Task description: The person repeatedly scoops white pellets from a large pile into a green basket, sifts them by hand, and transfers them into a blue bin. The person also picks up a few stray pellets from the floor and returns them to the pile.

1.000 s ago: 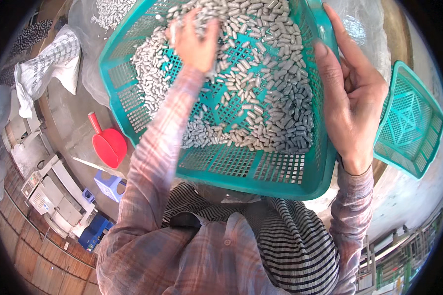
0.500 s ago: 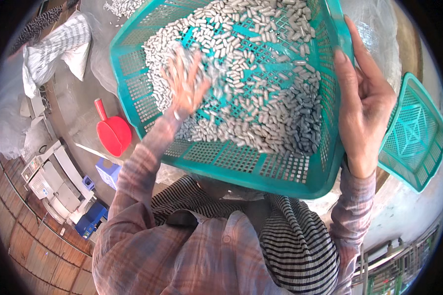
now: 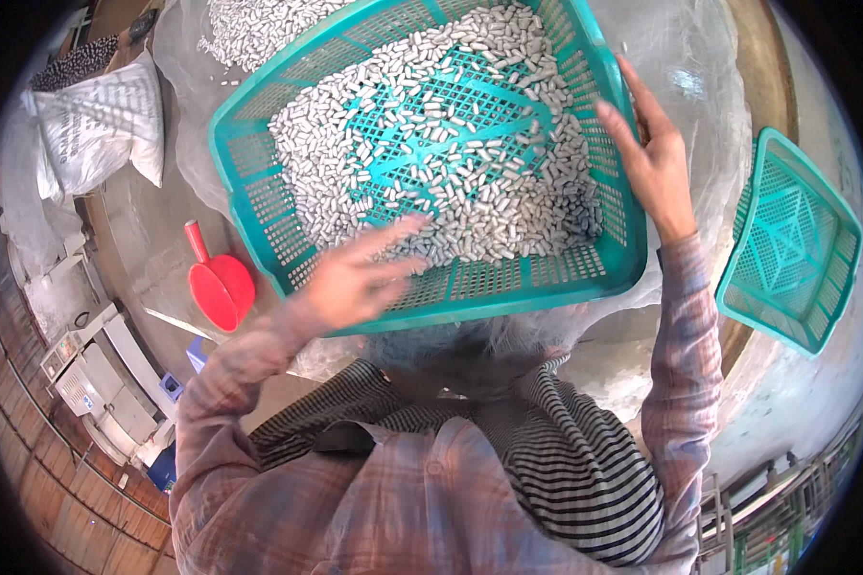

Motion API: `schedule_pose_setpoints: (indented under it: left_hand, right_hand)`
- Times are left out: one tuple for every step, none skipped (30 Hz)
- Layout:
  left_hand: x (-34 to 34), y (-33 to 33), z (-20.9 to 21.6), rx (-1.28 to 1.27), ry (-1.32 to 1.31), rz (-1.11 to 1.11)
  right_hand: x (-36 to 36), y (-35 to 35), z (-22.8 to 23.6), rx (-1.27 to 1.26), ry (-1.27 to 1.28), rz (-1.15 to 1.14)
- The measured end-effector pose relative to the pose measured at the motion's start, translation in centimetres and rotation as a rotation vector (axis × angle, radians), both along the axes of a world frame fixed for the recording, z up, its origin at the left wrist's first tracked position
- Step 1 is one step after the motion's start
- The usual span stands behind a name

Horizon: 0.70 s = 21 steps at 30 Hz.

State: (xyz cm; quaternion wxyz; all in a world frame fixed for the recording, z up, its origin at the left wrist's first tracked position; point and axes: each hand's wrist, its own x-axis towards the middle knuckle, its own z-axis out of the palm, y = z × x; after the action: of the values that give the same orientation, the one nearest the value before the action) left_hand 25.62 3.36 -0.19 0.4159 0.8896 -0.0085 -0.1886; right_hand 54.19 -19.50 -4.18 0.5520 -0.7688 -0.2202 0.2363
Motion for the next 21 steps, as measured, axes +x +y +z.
schedule_pose_setpoints:
  left_hand:
    - [-1.4, 2.3, 1.6, 0.273, -0.052, 0.145]
    - [-2.2, 4.5, 3.0, 0.617, -0.217, 0.253]
    - [-3.0, 6.8, 3.2, 0.777, -0.276, 0.352]
    - [-4.8, 8.5, 2.2, 0.761, -0.348, 0.584]
    - [-6.5, 9.4, 0.6, 0.442, -0.322, 0.797]
    - [-8.1, 10.3, -1.1, 0.114, -0.307, 0.99]
    - [-9.3, 10.9, -1.9, -0.236, -0.29, 1.162]
    - [-9.7, 10.7, -1.9, -0.099, -0.389, 1.064]
    - [-9.5, 10.8, -1.0, -0.185, -0.275, 0.993]
    - [-7.3, 8.7, 1.3, -0.107, -0.263, 0.957]
    - [-5.2, 6.2, 4.3, -0.027, -0.255, 0.917]
    - [-5.2, 5.1, 5.0, -0.033, -0.347, 0.851]
    - [-6.6, 5.6, 4.5, -0.248, -0.295, 1.022]
    - [-8.4, 7.9, 3.4, -0.425, -0.274, 1.194]
    - [-10.1, 10.9, 2.6, -0.626, -0.271, 1.322]
    - [-12.7, 13.4, 2.4, -0.639, -0.252, 1.236]
    - [-15.4, 14.7, 1.6, -0.649, -0.221, 1.16]
    - [-17.3, 14.9, -0.7, -0.272, -0.218, 1.104]
    - [-17.9, 13.8, -0.7, 0.107, -0.236, 0.963]
    - [-16.3, 12.8, -1.1, 0.467, -0.299, 0.779]
    - [-14.1, 11.9, -1.0, 0.831, -0.368, 0.574]
  right_hand:
    - [-0.9, -0.2, 0.2, -0.101, -0.17, 0.006]
    - [-1.7, -0.5, 0.2, -0.196, -0.353, 0.01]
    - [-2.3, -0.8, 0.3, -0.287, -0.535, 0.014]
    - [-2.7, -0.7, 0.0, -0.304, -0.501, -0.007]
    - [-2.7, -0.3, 0.2, -0.282, -0.467, 0.008]
    - [-2.5, 0.2, 0.4, -0.255, -0.436, 0.022]
    - [-2.1, 0.3, 0.2, -0.238, -0.405, 0.039]
    - [-1.5, -0.2, 0.2, -0.271, -0.357, 0.091]
    - [0.1, -1.9, -0.3, -0.27, -0.366, 0.087]
    - [2.5, -4.3, -1.1, -0.28, -0.382, 0.068]
    - [3.4, -5.4, -1.1, -0.287, -0.401, 0.046]
    - [2.0, -5.1, -0.8, -0.3, -0.431, 0.04]
    - [0.6, -4.0, 0.8, -0.309, -0.462, 0.054]
    - [-0.2, -1.7, 1.4, -0.269, -0.498, 0.072]
    - [-2.6, 0.8, 2.0, -0.189, -0.49, 0.109]
    - [-5.3, 3.3, 4.5, -0.196, -0.486, 0.139]
    - [-6.9, 4.2, 6.1, -0.171, -0.418, 0.158]
    - [-7.5, 4.3, 6.8, -0.111, -0.296, 0.124]
    - [-8.4, 4.0, 7.0, -0.066, -0.163, 0.075]
    - [-8.7, 3.9, 7.6, -0.056, -0.102, 0.038]
    - [-9.0, 3.6, 8.2, -0.029, -0.039, -0.002]
